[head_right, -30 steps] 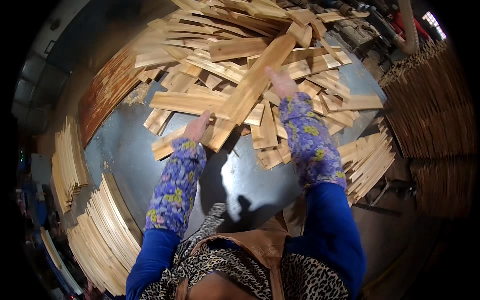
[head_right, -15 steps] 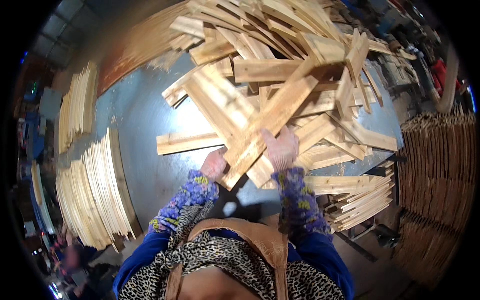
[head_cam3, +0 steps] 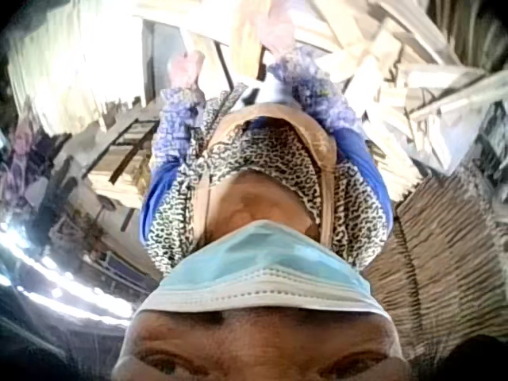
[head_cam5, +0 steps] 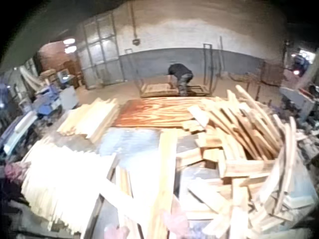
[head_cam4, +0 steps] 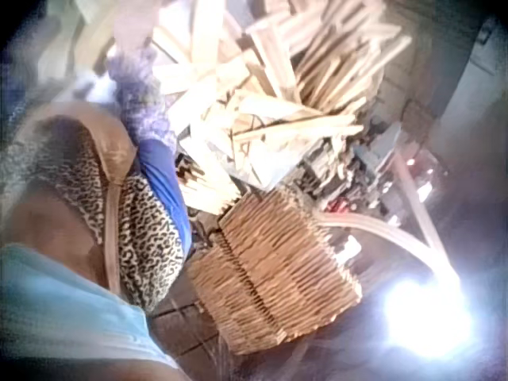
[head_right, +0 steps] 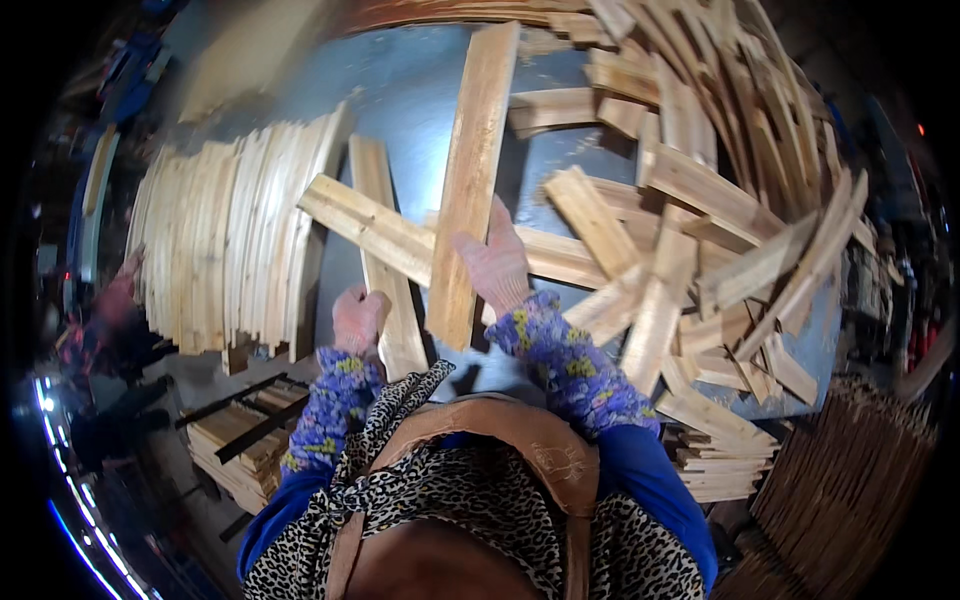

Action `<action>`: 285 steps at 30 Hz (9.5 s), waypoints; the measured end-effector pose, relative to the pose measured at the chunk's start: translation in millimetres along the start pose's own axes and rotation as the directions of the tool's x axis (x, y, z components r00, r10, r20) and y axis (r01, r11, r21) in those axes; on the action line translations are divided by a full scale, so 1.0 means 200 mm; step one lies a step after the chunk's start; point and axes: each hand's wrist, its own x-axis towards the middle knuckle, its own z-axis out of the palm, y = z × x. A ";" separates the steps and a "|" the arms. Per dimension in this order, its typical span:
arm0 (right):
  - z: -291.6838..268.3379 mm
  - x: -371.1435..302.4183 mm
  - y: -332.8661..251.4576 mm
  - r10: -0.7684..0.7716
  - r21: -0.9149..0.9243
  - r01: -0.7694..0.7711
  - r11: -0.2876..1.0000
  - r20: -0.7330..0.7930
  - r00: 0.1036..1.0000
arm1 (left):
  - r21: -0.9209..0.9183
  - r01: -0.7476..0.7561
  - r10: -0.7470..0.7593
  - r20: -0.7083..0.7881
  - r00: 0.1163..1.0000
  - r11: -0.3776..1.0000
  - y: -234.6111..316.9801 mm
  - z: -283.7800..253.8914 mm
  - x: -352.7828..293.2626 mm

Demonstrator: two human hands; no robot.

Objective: The person sorts and stacks thin wooden planks on a metal table. They pick up planks from a disorganized pile, align them, and place them into a neat stack. Other workers are visible in the background handling similar materials.

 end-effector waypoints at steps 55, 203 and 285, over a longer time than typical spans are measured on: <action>-1.20 -0.49 0.01 0.340 -0.636 -0.761 0.130 -0.692 0.637 | 0.495 -0.868 0.527 0.727 0.441 0.042 0.79 0.65 0.33; 0.07 -0.24 0.12 -0.058 0.452 0.111 0.885 -0.128 0.990 | -0.700 0.246 0.460 0.652 0.603 0.671 0.10 0.12 -0.30; -0.80 0.19 -0.32 0.152 -0.989 0.025 0.147 0.047 0.987 | 0.386 -0.761 0.715 0.291 0.636 0.521 0.85 0.22 1.09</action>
